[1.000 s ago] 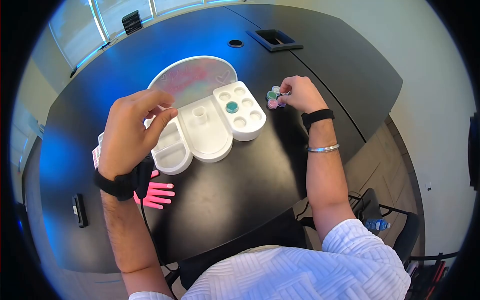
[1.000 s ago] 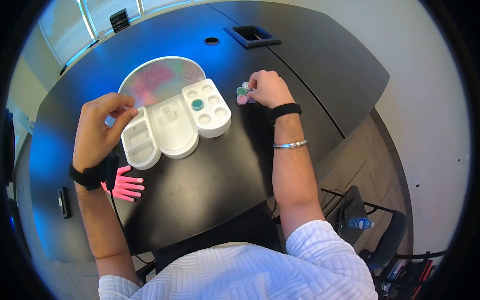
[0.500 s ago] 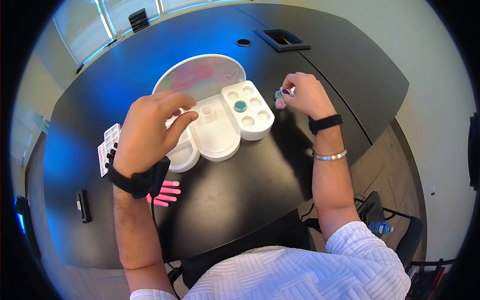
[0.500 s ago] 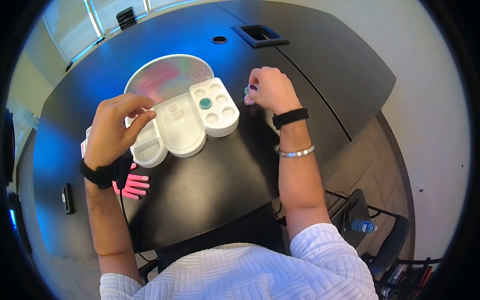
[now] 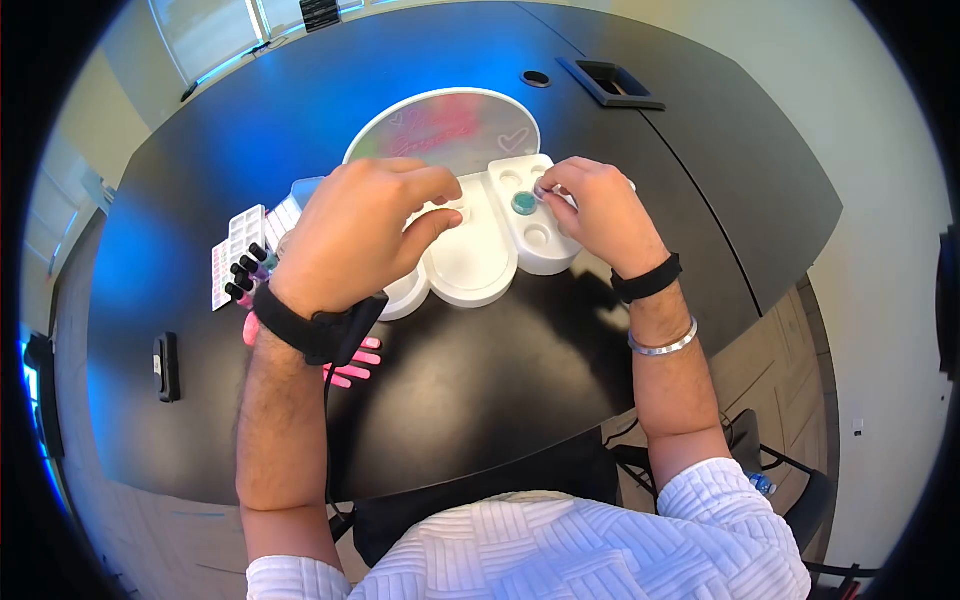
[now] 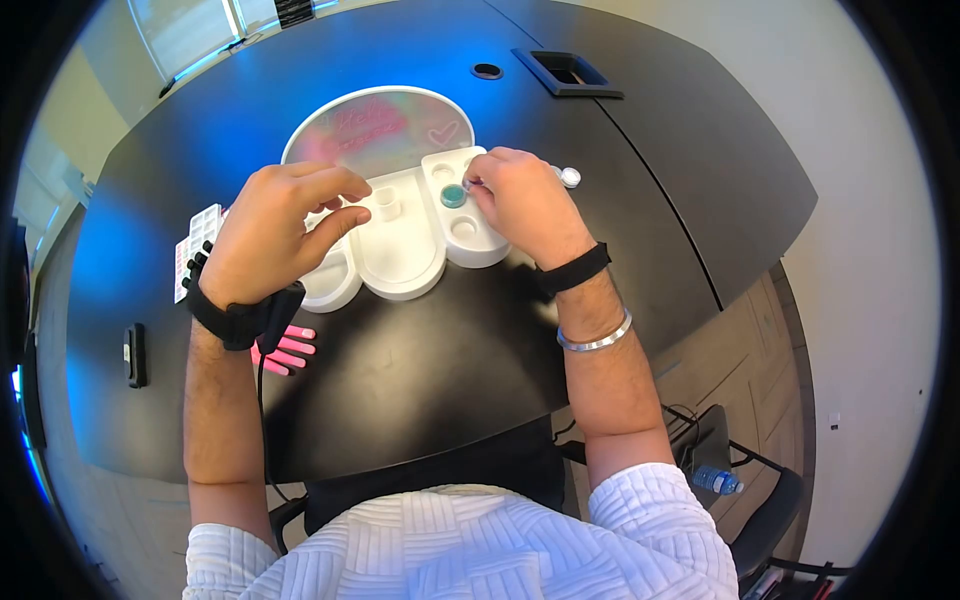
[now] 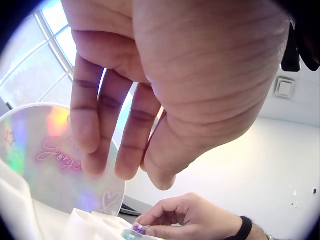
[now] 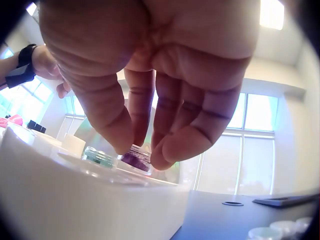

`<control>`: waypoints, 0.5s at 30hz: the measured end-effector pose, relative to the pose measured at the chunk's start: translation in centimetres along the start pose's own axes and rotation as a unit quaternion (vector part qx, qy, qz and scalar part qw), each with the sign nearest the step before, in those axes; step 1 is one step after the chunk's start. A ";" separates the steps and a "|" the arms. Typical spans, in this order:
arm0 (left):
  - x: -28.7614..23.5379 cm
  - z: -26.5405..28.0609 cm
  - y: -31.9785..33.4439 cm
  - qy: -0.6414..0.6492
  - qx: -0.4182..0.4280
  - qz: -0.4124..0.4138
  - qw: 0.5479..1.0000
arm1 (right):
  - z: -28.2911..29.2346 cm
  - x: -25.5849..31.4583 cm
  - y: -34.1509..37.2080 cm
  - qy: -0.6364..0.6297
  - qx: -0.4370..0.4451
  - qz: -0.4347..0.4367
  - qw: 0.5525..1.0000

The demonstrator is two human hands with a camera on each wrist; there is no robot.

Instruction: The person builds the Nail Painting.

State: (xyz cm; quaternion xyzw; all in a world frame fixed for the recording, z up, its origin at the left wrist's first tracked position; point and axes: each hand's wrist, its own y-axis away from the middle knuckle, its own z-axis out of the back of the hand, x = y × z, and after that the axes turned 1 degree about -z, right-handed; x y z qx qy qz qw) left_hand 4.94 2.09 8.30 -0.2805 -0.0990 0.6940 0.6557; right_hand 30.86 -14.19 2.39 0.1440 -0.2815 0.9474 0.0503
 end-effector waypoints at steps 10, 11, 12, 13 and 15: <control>-0.3 0.0 0.1 -0.025 0.018 0.016 0.999 | -0.4 0.3 0.0 0.028 0.017 0.007 0.999; -0.3 0.0 0.1 -0.025 0.020 0.014 0.999 | -0.6 0.1 0.0 0.027 0.018 0.008 0.999; -0.3 0.0 0.1 -0.026 0.019 0.015 0.999 | -0.8 -0.1 0.0 0.034 0.032 0.017 0.999; -0.3 0.0 0.1 -0.023 0.018 0.014 0.999 | -1.0 -0.2 0.0 0.040 0.046 0.026 0.998; -0.2 -0.1 0.1 -0.022 0.015 0.015 1.000 | -1.0 0.0 0.2 0.035 0.053 0.043 0.997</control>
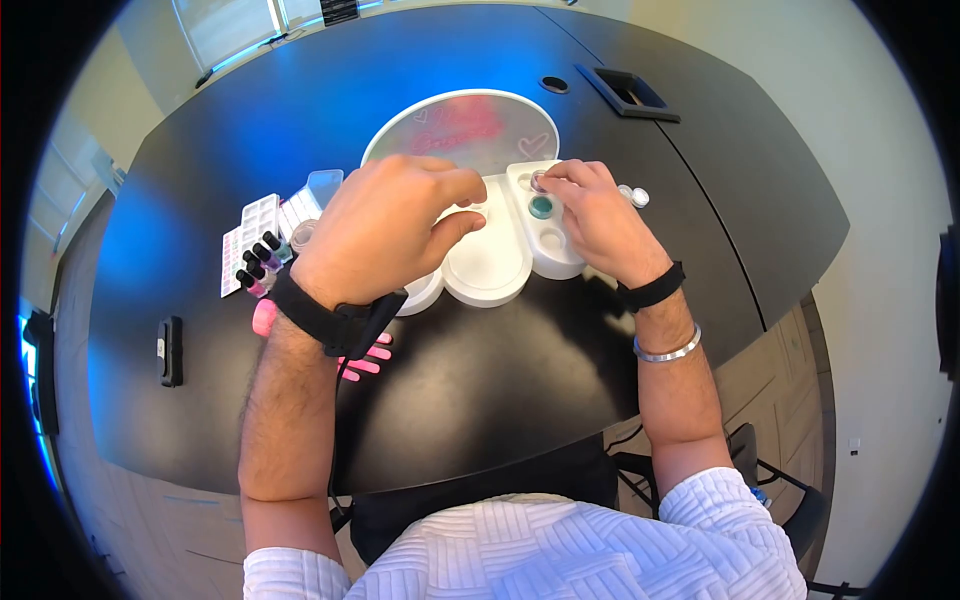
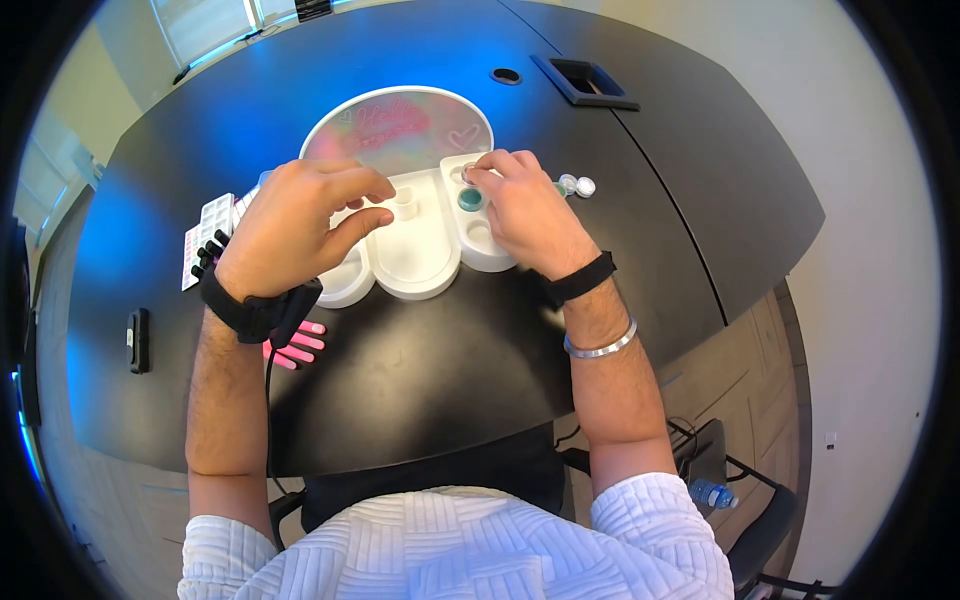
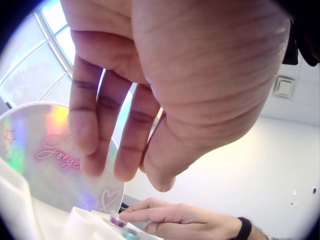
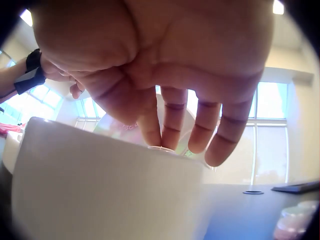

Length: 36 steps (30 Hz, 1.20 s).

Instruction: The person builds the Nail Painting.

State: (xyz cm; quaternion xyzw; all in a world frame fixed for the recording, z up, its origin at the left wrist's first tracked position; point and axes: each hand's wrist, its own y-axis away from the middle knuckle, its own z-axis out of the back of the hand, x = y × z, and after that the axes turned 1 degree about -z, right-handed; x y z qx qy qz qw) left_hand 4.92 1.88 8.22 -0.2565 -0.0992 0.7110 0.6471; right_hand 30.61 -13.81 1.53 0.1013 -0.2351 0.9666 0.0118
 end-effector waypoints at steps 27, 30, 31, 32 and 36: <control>-0.1 0.3 0.1 -0.011 0.013 -0.013 1.000 | -1.4 1.5 0.2 0.039 0.023 -0.012 0.999; 0.1 0.1 0.1 -0.007 0.012 -0.011 1.000 | -1.3 1.4 -0.2 0.040 0.031 -0.005 0.999; 0.1 0.1 0.1 -0.003 0.012 -0.009 1.000 | -1.2 1.3 -0.4 0.037 0.039 -0.006 0.999; 0.0 0.1 0.0 -0.001 0.012 -0.008 1.000 | -1.1 1.3 -0.4 0.037 0.039 -0.006 0.999; -0.3 0.1 0.0 -0.005 0.009 -0.019 1.000 | -1.1 1.5 -0.6 0.033 0.044 -0.021 0.998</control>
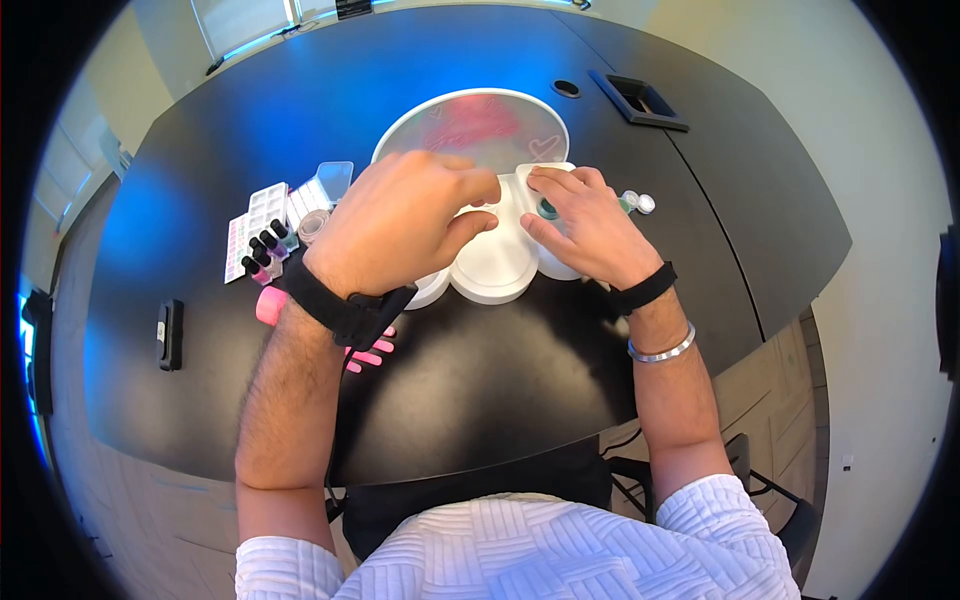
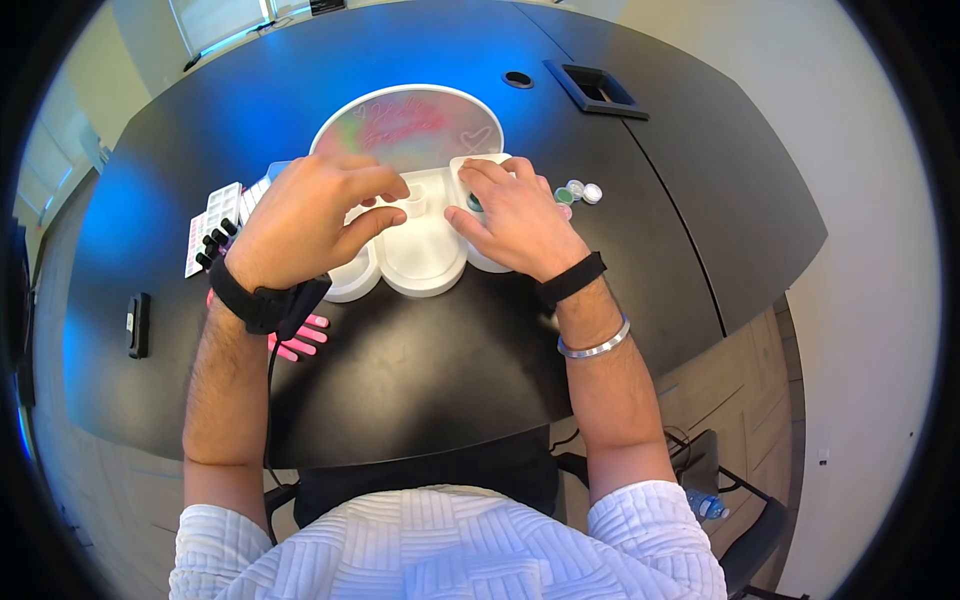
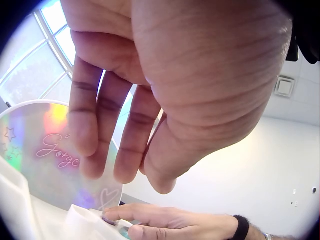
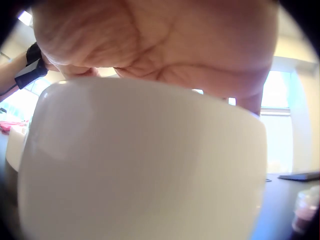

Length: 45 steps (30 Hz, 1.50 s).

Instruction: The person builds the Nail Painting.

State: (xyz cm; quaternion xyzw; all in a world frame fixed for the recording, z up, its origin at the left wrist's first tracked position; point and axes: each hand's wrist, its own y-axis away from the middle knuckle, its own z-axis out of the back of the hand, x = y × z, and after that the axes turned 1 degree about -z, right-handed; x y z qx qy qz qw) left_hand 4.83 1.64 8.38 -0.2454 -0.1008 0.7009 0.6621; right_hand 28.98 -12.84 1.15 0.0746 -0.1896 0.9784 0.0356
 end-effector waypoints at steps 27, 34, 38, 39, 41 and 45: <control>-0.2 0.5 -0.2 0.024 -0.019 0.002 1.000 | 4.5 -10.5 3.2 0.020 -0.114 -0.243 0.963; -0.1 0.4 -0.2 0.032 -0.025 -0.011 0.999 | 3.9 -11.5 3.4 0.028 -0.077 -0.313 0.946; -0.2 0.4 -0.2 0.040 -0.030 -0.014 0.999 | 3.7 -11.4 3.4 0.017 -0.058 -0.313 0.948; -0.2 0.3 -0.2 0.041 -0.030 -0.014 0.999 | 3.7 -11.4 3.3 0.007 -0.044 -0.312 0.949; -0.2 0.2 -0.2 0.041 -0.030 -0.014 0.999 | 3.4 -11.2 3.1 -0.003 -0.030 -0.312 0.950; -0.2 0.3 -0.2 0.037 -0.028 -0.014 0.999 | 2.3 -10.7 3.1 0.003 -0.032 -0.237 0.971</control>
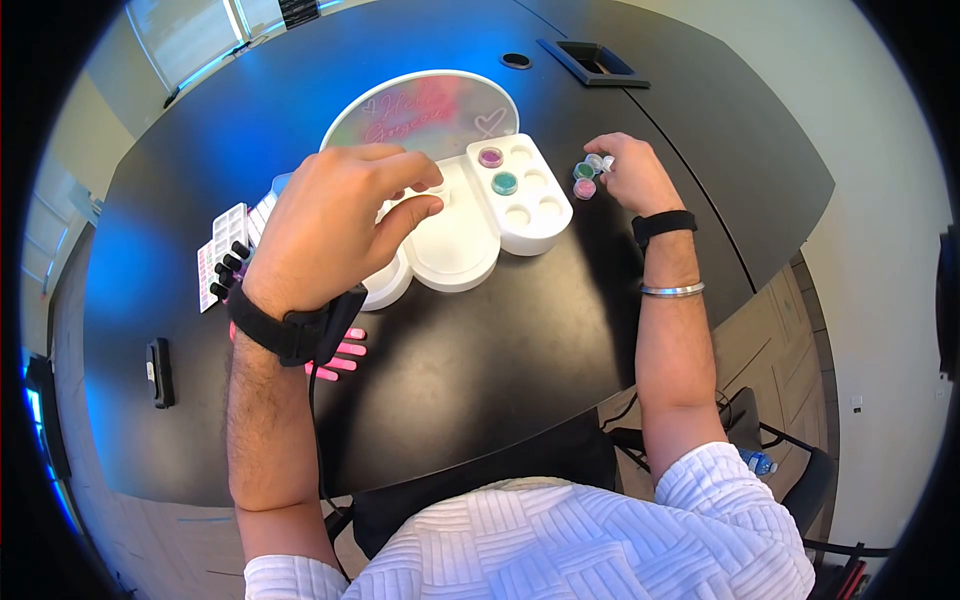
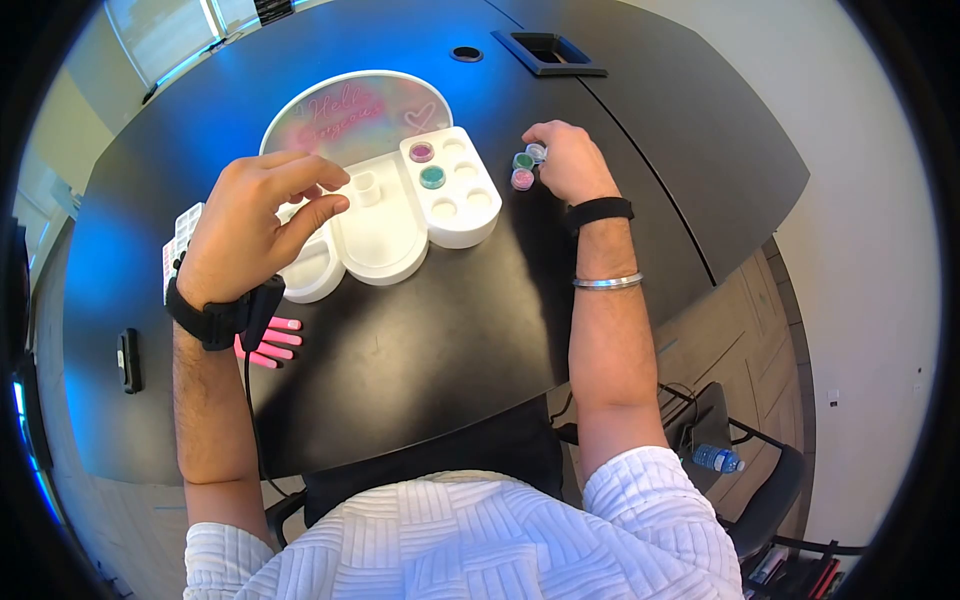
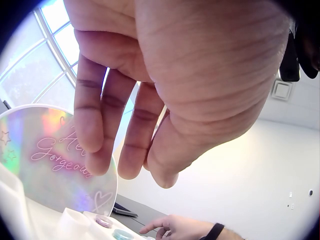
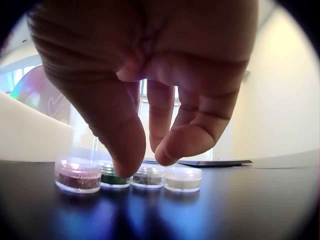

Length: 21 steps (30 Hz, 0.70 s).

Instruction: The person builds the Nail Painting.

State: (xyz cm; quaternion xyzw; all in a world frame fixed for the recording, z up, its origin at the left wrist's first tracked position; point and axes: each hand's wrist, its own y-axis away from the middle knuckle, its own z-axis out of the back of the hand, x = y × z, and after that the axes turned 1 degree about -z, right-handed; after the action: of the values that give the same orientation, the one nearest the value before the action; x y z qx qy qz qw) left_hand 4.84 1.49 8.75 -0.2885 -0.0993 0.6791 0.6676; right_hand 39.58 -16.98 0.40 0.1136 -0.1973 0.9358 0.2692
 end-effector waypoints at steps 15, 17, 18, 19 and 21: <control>-0.1 0.3 0.2 -0.017 -0.002 0.000 1.000 | 0.9 1.0 0.1 0.046 -0.003 0.020 0.999; 0.0 0.3 0.2 -0.021 -0.002 0.001 1.000 | 1.8 2.7 0.2 0.018 -0.030 0.061 0.998; 0.1 0.3 0.2 -0.023 0.001 -0.004 1.000 | 2.2 3.6 0.5 0.017 -0.027 0.069 0.997; 0.1 0.3 0.2 -0.025 -0.001 0.003 1.000 | 2.9 5.4 1.0 -0.053 -0.008 0.128 0.990; 0.2 0.1 0.3 -0.030 0.006 -0.009 1.000 | 3.2 7.8 1.8 -0.124 0.016 0.188 0.974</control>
State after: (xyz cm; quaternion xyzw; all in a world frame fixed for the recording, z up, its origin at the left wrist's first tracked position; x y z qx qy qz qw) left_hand 4.56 1.65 8.70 -0.2633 -0.1174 0.6821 0.6720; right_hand 32.40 -16.21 5.23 0.1941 -0.2320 0.9512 0.0602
